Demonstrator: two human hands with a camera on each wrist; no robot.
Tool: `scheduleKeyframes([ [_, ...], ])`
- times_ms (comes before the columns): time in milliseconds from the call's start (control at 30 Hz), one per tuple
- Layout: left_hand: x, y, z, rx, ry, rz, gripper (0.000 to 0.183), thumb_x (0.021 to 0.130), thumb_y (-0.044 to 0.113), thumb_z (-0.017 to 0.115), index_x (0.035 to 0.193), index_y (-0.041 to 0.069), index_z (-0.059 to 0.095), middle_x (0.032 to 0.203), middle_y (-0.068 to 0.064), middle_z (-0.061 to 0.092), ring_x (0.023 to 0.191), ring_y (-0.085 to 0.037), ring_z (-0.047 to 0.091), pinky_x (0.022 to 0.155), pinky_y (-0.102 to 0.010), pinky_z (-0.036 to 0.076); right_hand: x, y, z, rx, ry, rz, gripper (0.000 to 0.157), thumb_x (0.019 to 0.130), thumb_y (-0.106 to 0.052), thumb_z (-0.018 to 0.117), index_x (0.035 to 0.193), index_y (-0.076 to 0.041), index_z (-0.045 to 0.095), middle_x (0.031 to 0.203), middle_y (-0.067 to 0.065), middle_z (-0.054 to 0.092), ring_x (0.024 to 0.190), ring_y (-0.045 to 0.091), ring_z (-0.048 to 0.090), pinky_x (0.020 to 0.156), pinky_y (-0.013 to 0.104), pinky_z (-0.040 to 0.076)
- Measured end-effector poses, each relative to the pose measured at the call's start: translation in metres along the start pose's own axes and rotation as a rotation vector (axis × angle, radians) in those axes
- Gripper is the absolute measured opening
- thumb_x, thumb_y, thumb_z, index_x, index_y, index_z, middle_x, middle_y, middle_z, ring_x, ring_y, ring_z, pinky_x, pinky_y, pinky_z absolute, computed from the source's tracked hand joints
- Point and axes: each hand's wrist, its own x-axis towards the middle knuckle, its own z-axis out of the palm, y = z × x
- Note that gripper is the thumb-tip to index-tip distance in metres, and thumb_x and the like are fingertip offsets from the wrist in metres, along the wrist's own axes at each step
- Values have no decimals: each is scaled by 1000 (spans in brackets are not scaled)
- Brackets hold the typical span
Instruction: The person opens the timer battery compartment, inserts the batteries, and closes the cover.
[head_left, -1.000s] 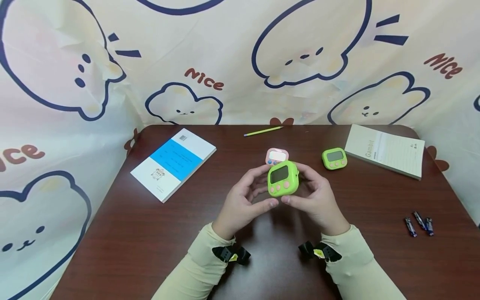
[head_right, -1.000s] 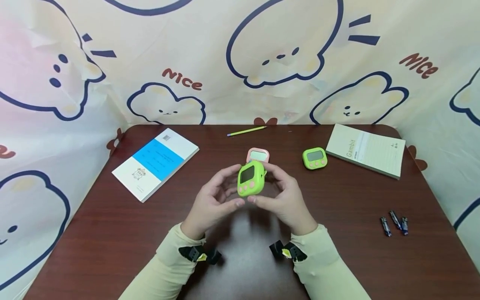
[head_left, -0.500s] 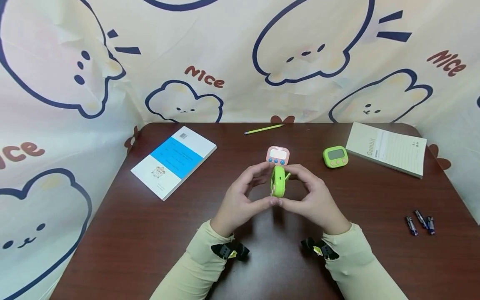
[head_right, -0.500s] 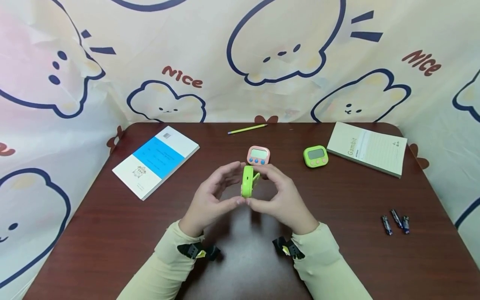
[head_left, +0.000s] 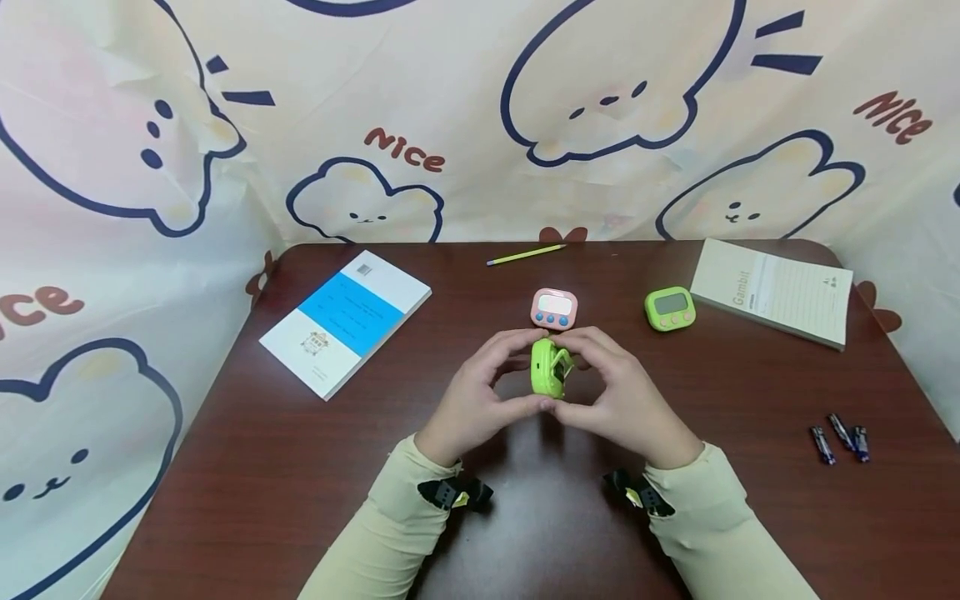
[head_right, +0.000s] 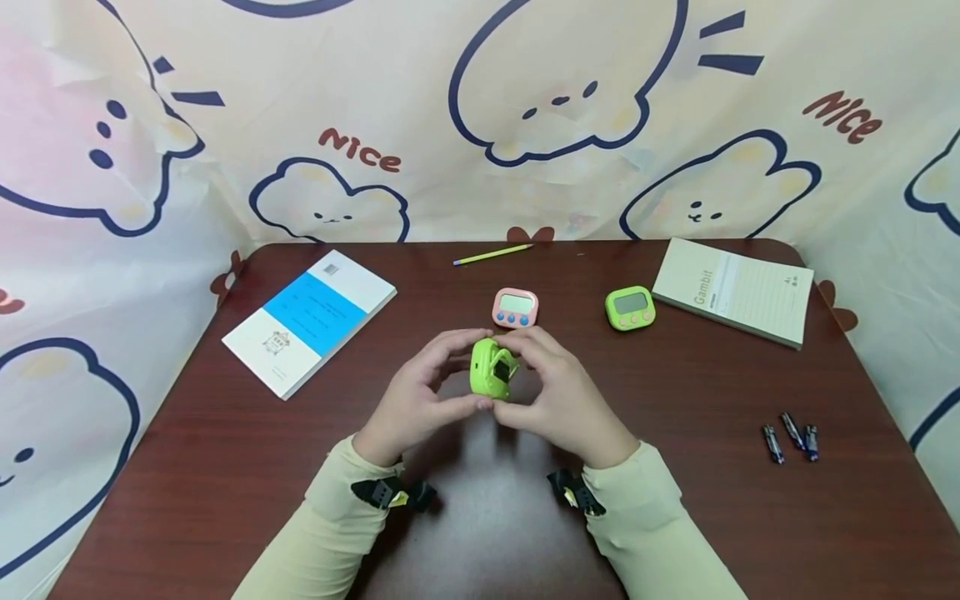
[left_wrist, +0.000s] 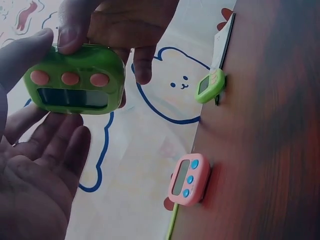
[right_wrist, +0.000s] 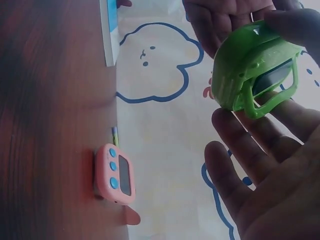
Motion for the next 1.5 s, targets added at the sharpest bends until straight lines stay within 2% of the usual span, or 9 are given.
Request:
scheduleKeyframes([
  [167,0,-1,0,-38,42,23,69,79,8,86,141,9,54,135,0,56,121,-15,59,102,-34,50,0,-3,-1,7,1,4,67,76,-16,89,137,-16,60,130,-7,59,112,9,57,88,34,54],
  [400,-1,-3,-4,-253,79,10,66,81,0,83,140,9,55,137,-6,58,123,-24,58,104,-43,49,-1,-3,-6,51,18,-1,74,73,-16,92,139,-20,58,132,-8,59,114,9,56,90,27,50],
  [500,-2,-4,-6,-321,102,-10,65,84,8,82,141,8,53,140,-8,56,122,-26,58,103,-45,49,0,0,-5,79,43,6,71,73,-13,92,136,-19,60,128,-7,62,110,10,57,89,24,49],
  [633,-3,-7,-6,-387,117,-20,70,84,22,83,143,5,50,143,-11,53,122,-26,56,104,-41,49,-1,5,-2,112,70,46,68,73,-11,91,135,-18,61,125,-7,65,103,12,59,88,26,50],
  [867,-4,-9,-4,-556,109,-55,83,81,29,84,147,0,43,146,-16,49,130,-28,52,104,-35,48,-3,8,2,160,108,84,67,73,-8,90,134,-17,62,117,-5,67,96,23,63,85,24,52],
  [967,-3,-15,-3,-524,90,-78,75,85,21,82,148,4,44,147,-13,49,130,-28,52,103,-34,49,-3,10,1,150,128,82,67,73,-7,90,134,-16,63,116,-5,67,98,17,62,85,24,51],
  [1167,-2,-28,-5,-333,59,-152,67,87,-2,75,148,9,48,138,-11,58,123,-24,59,101,-41,51,-5,12,-4,119,141,134,66,76,-11,89,136,-15,62,119,-6,64,103,13,58,87,24,50],
  [1367,0,-29,-8,-271,59,-166,68,85,-2,77,147,3,48,136,-11,60,123,-24,59,101,-35,51,-4,16,-4,120,135,144,65,77,-10,88,136,-16,62,119,-6,65,102,14,59,87,23,50],
  [1500,-1,-28,-10,-256,64,-167,67,85,-1,78,146,1,48,136,-11,60,123,-24,59,101,-33,50,-3,16,-3,133,134,161,63,77,-13,88,135,-18,63,119,-6,66,102,12,61,86,28,53],
])
